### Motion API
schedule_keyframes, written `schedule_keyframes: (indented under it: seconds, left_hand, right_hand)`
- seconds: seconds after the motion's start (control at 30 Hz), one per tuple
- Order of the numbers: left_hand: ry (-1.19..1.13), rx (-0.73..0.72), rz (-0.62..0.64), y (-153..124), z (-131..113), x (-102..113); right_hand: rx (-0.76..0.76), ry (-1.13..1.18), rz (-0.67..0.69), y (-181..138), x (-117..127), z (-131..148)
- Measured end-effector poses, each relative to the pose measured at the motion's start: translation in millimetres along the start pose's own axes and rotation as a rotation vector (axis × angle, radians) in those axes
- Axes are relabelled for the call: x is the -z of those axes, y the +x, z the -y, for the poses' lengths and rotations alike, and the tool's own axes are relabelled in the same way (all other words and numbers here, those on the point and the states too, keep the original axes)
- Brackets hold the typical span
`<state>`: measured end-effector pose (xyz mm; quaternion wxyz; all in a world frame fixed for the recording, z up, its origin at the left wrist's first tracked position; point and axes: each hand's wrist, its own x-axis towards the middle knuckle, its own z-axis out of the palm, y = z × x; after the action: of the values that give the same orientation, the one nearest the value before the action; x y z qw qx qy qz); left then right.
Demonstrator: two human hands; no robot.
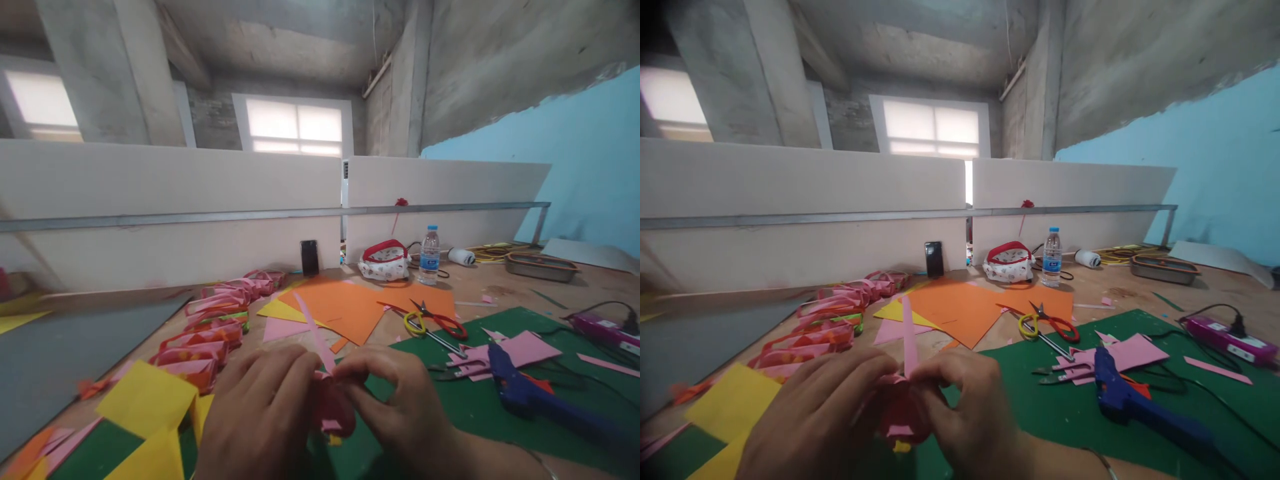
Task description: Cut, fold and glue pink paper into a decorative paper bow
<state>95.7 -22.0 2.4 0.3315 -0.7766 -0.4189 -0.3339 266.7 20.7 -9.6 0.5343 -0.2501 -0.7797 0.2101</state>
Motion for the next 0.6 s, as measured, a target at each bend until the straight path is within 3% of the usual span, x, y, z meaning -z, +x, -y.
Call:
schedule_keyframes:
  seconds: [0.17,0.27,0.47,0.6]
  left_hand:
    - [-0.082,0.025,0.061,-2,-5,1]
    - [-0.083,0.012,0.081,-3,-4,0]
    - [-0.048,-0.154,0.104,-7,2,-5]
    - [-0.119,-0.139,0.062,-7,1,-6]
  right_hand:
    - [-0.025,-0.078,0.116,3,3,0]
    - [0.138,-0.170,0.200,6,7,-4]
    - [0.455,-0.533,0.251,6,11,-9]
    - [0.508,-0.601,0.216,5,9,-10]
